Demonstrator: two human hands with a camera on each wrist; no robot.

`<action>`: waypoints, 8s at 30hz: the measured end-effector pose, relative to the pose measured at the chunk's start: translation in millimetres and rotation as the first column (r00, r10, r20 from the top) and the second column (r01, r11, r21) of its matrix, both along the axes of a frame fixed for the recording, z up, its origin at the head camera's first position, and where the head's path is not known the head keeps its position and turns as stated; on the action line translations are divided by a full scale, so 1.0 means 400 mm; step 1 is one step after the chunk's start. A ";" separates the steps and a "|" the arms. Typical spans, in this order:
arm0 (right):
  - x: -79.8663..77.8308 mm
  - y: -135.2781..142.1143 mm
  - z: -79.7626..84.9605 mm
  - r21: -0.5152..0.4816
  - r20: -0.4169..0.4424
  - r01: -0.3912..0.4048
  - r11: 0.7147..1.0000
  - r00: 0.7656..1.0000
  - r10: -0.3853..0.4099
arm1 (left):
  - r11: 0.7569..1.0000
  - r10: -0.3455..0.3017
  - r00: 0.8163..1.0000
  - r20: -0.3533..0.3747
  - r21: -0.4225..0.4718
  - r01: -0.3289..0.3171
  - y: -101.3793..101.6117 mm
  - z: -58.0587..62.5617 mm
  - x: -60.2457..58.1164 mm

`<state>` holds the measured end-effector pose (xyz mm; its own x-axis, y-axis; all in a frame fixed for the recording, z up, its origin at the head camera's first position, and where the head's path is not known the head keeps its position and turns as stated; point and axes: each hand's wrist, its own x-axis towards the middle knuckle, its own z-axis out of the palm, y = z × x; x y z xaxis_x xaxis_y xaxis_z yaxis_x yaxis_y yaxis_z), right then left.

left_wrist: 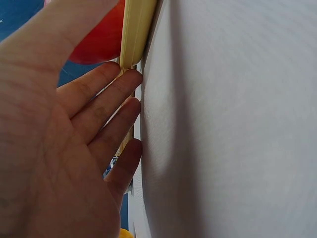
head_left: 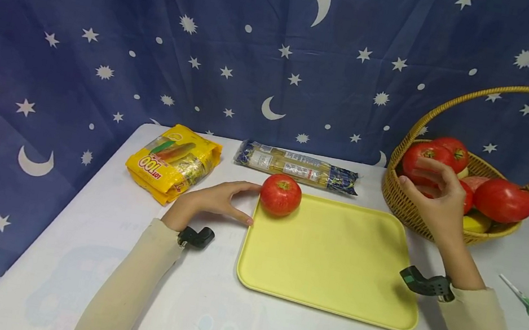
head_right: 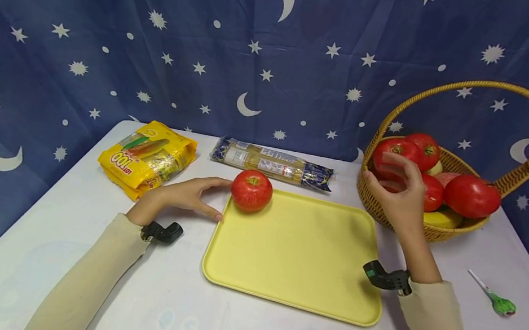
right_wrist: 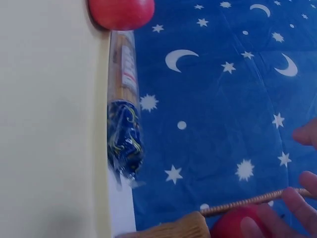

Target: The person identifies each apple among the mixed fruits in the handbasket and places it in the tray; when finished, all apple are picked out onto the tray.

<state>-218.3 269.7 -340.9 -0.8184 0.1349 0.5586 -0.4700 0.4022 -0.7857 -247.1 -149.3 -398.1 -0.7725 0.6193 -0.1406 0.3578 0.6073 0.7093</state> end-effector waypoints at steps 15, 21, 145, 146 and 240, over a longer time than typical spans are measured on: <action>-0.005 0.044 0.016 -0.070 -0.043 0.185 0.980 0.981 -0.188 | 1.000 -0.008 1.000 -0.005 0.000 0.008 -0.002 -0.005 -0.003; -0.013 0.056 0.018 -0.053 0.016 0.254 0.966 0.967 -0.254 | 1.000 -0.010 1.000 -0.008 0.000 0.010 -0.003 -0.005 -0.003; -0.022 0.052 -0.010 0.145 0.260 0.071 0.987 0.960 -0.107 | 1.000 -0.012 1.000 -0.019 0.014 0.012 -0.006 -0.005 -0.003; -0.021 0.051 -0.011 0.145 0.256 0.068 0.987 0.961 -0.104 | 1.000 -0.012 1.000 -0.019 0.013 0.012 -0.006 -0.004 -0.003; -0.019 -0.165 -0.127 0.030 0.115 -0.489 0.872 0.868 0.483 | 0.999 -0.019 1.000 -0.023 0.027 0.020 -0.007 -0.002 0.000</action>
